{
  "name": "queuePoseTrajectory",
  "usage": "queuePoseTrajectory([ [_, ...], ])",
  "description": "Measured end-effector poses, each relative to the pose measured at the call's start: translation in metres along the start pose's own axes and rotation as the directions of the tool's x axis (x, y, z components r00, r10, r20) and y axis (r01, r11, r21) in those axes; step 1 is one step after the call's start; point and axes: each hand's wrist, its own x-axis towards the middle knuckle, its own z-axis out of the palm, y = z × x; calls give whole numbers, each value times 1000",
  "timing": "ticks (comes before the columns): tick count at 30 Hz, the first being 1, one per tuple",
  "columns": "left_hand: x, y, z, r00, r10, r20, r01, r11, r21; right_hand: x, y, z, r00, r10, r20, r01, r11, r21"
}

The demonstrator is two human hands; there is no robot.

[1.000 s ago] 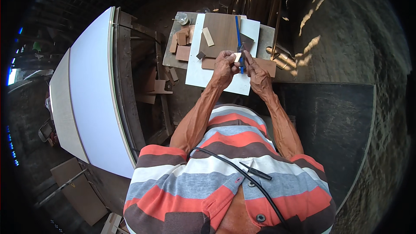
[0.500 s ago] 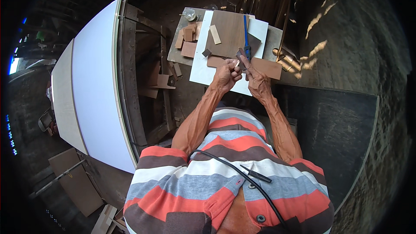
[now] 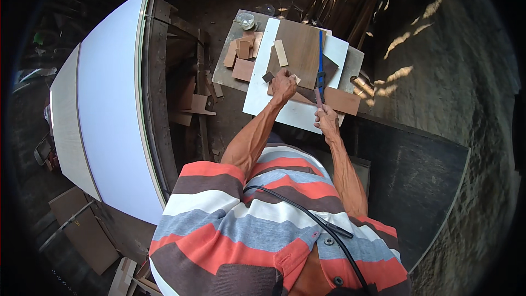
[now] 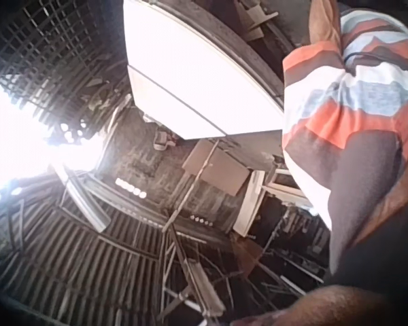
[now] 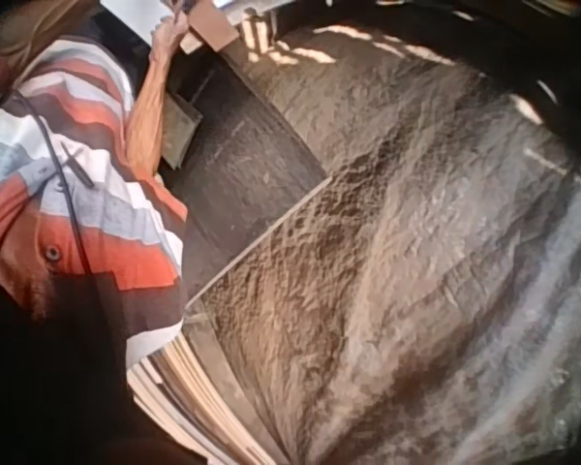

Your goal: The person is assembling small wooden pieces on a workbench. They pick up individual pieces, align them, and apply glue to the edges before pressing them together to form a larger structure. The process involves repeated handling of small blocks and careful alignment of joints.

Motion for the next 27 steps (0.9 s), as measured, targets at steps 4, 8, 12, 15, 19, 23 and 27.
queuePoseTrajectory([
  [4,24,4,-4,999,26,-21,-25,998,54,3,-8,14,1000,27,8,-27,1000,-11],
  [8,46,-4,-1,967,239,-91,-212,948,238,20,-15,25,998,51,-28,-51,999,16],
  [12,61,-11,-25,970,164,-177,-119,964,239,42,-28,34,996,73,-48,-73,997,8],
  [15,79,-36,-57,940,176,-291,-91,955,283,61,-28,38,997,45,-62,-48,998,-45],
  [19,102,-65,-97,925,102,-367,11,956,295,101,-16,40,988,-52,-142,22,979,-204],
  [23,113,-88,-121,934,4,-358,105,953,285,115,-42,49,963,-129,-236,45,943,-330],
  [27,112,-102,-134,936,-91,-339,206,925,319,121,-64,59,917,-259,-303,108,893,-437],
])
